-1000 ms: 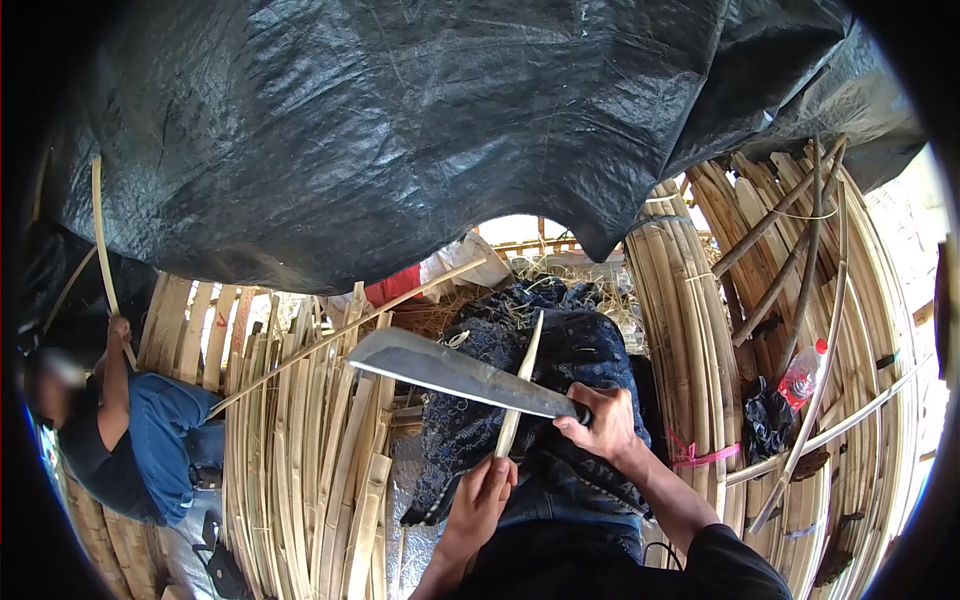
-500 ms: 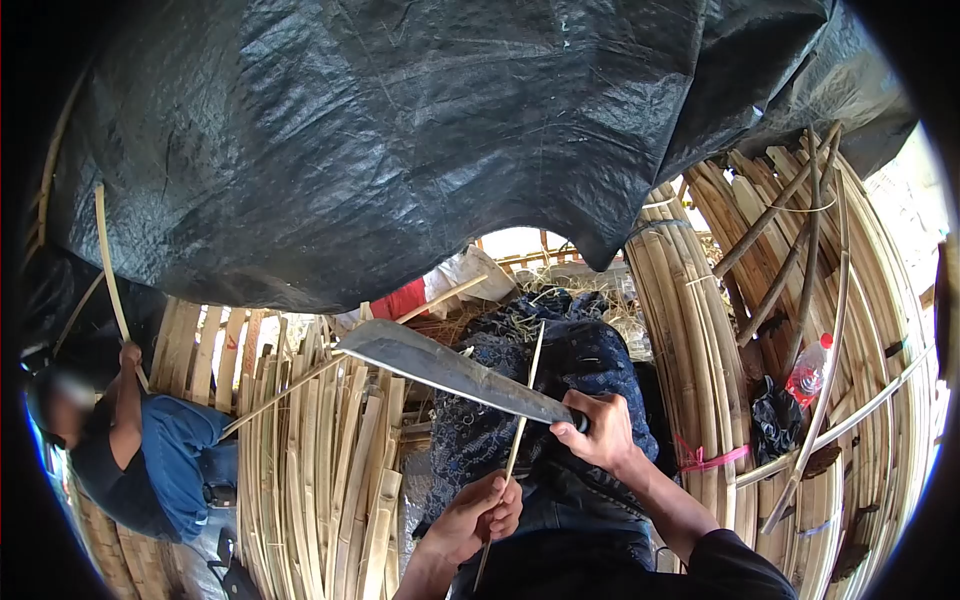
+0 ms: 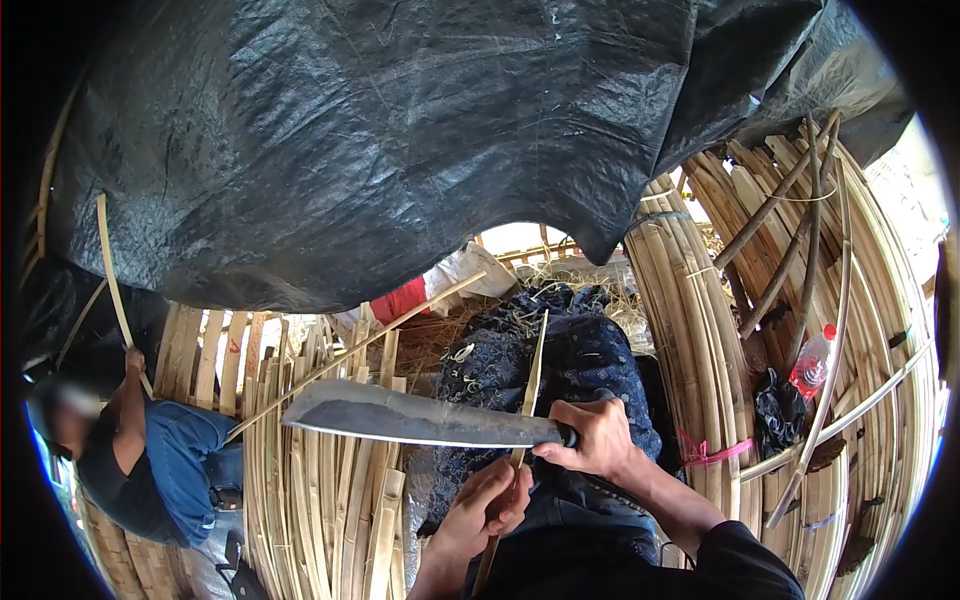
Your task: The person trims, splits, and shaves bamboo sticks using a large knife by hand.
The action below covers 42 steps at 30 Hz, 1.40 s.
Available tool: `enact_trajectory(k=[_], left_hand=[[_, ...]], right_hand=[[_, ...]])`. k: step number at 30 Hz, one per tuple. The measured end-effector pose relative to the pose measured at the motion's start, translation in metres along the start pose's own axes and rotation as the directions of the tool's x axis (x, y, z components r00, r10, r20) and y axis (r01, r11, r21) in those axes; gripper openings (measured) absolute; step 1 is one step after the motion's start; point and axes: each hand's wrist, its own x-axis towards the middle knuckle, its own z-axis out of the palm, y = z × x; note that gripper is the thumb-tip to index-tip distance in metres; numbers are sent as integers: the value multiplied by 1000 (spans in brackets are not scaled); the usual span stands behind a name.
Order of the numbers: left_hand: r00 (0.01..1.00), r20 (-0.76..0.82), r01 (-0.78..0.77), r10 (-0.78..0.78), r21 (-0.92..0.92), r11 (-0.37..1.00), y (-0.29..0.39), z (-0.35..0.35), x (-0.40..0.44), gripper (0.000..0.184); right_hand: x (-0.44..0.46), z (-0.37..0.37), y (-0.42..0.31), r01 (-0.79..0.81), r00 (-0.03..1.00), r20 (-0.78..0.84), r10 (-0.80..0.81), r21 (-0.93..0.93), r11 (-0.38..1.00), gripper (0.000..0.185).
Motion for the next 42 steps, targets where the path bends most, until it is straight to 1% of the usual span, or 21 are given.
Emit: enact_trajectory(k=[4,6,9,10,12,13,14,16,17,18,20,22,25,30,32,34,36,37,38,40,42], left_hand=[[998,69,20,-13,-95,995,-8,-6,1,38],[999,-39,3,0,79,997,-10,1,0,40],[999,-50,-13,19,103,995,-16,7,-4,41],[997,-71,-16,25,127,992,-20,10,-8,41],[996,-75,-30,42,152,988,-25,13,-14,41],[997,-73,-21,32,140,990,-25,13,-16,42],[997,-74,-14,23,129,992,-25,14,-18,42],[994,-99,-40,56,155,987,-21,14,-10,42],[989,-123,-54,78,180,982,-21,15,-7,43],[989,-123,-55,78,181,982,-20,15,-6,43],[993,-109,-33,51,166,986,-22,14,-10,43],[998,-62,-13,20,118,993,-23,12,-12,43],[1000,18,-8,7,58,998,-18,11,-7,43],[995,72,70,-65,-68,995,-18,1,-4,43],[963,248,156,-104,-197,968,-25,-8,-4,44],[963,243,165,-114,-199,966,-26,-11,-7,45],[963,243,169,-118,-203,964,-29,-11,-10,45],[961,249,170,-117,-203,964,-29,-10,-9,46],[960,257,162,-107,-202,966,-27,-9,-5,46],[961,256,157,-104,-196,968,-21,-9,-4,46],[971,211,156,-116,-184,970,-18,-8,-7,46]], right_hand=[[-6,5,-3,71,998,5,-70,-76,995,60],[-7,7,-2,104,995,5,-104,-88,991,60],[-2,1,6,194,977,-54,-206,-174,965,62],[0,1,18,166,979,-90,-185,-187,968,62],[10,-3,32,-125,973,-202,111,-57,991,61],[15,-5,37,-202,958,-210,196,-10,979,61],[12,-3,34,-200,958,-210,194,-9,980,61],[2,4,25,72,988,-134,-78,-48,996,61],[-4,3,16,81,997,-9,-82,-74,994,64],[-5,7,18,101,995,-11,-102,-42,994,63],[-4,7,32,-11,999,-47,10,-15,1000,60],[2,5,27,-146,981,-114,160,117,982,56],[-6,0,14,92,996,4,-92,33,995,56],[0,8,28,22,992,-124,-14,62,998,57],[-5,5,19,75,996,-56,-71,69,995,57],[9,-8,26,185,963,-176,-204,-120,975,57],[14,-3,37,-116,980,-157,121,41,992,55],[11,-1,34,-90,984,-145,105,108,990,57],[6,5,30,114,970,-218,-106,24,993,58],[6,-3,17,215,974,-61,-217,-25,976,59],[10,-3,26,137,984,-112,-137,-13,991,58]])
